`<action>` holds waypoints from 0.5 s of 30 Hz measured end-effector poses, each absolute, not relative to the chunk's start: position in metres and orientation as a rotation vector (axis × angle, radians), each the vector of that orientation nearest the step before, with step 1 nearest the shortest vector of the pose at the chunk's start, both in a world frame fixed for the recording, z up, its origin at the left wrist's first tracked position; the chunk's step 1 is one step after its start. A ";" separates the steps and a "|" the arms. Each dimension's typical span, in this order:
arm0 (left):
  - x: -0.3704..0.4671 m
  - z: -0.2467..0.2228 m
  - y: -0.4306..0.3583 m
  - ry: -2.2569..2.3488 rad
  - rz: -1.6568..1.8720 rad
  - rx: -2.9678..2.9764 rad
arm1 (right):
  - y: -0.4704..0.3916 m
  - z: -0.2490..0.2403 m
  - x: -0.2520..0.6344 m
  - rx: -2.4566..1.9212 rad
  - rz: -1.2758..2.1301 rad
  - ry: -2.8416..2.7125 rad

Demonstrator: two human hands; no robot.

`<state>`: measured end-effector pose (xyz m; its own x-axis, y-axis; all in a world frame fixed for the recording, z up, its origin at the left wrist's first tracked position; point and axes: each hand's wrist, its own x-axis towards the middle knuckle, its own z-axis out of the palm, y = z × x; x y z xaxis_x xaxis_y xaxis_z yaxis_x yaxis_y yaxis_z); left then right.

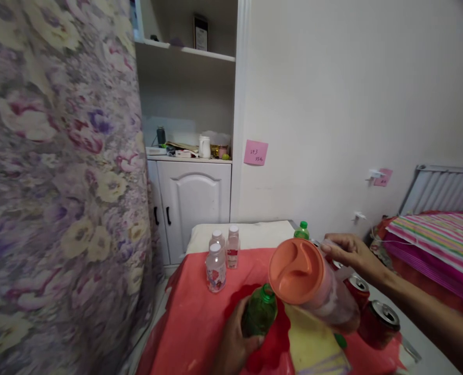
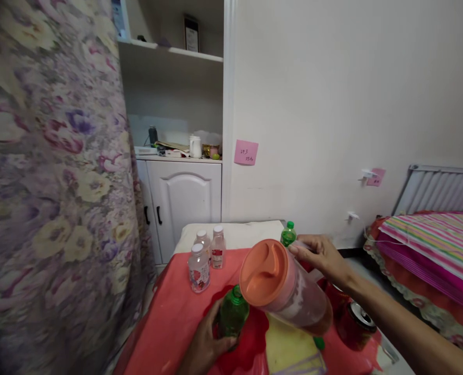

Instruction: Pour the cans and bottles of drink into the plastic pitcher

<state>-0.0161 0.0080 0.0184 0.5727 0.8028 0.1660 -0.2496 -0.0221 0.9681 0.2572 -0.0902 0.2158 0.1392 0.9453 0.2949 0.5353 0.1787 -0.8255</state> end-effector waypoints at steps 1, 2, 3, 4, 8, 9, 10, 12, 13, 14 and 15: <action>-0.017 0.018 0.008 0.531 0.900 1.349 | -0.090 0.211 0.258 -1.473 0.578 -1.486; -0.017 0.018 0.009 0.539 0.896 1.357 | -0.090 0.206 0.259 -1.462 0.601 -1.448; -0.018 0.018 0.009 0.553 0.897 1.364 | -0.090 0.201 0.261 -1.449 0.617 -1.408; -0.019 0.017 0.010 0.572 0.905 1.364 | -0.090 0.194 0.263 -1.437 0.622 -1.365; -0.020 0.015 0.015 0.649 0.935 1.353 | -0.091 0.169 0.278 -1.425 0.507 -1.178; -0.020 0.015 0.016 0.665 0.944 1.348 | -0.091 0.164 0.283 -1.427 0.466 -1.134; -0.020 0.016 0.017 0.679 0.954 1.341 | -0.092 0.159 0.287 -1.422 0.425 -1.091; -0.019 0.016 0.019 0.706 0.983 1.320 | -0.091 0.152 0.297 -1.386 0.357 -1.003; -0.019 0.016 0.020 0.716 0.992 1.314 | -0.090 0.150 0.302 -1.354 0.330 -0.952; -0.019 0.016 0.021 0.726 0.994 1.313 | -0.088 0.147 0.306 -1.320 0.309 -0.903; -0.018 0.016 0.023 0.741 0.996 1.311 | -0.086 0.144 0.309 -1.286 0.291 -0.856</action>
<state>-0.0182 0.0226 0.0158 0.4176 0.9037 0.0947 -0.1692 -0.0250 0.9853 0.3094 -0.0860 0.1440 0.6690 0.6309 0.3928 0.2609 0.2956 -0.9190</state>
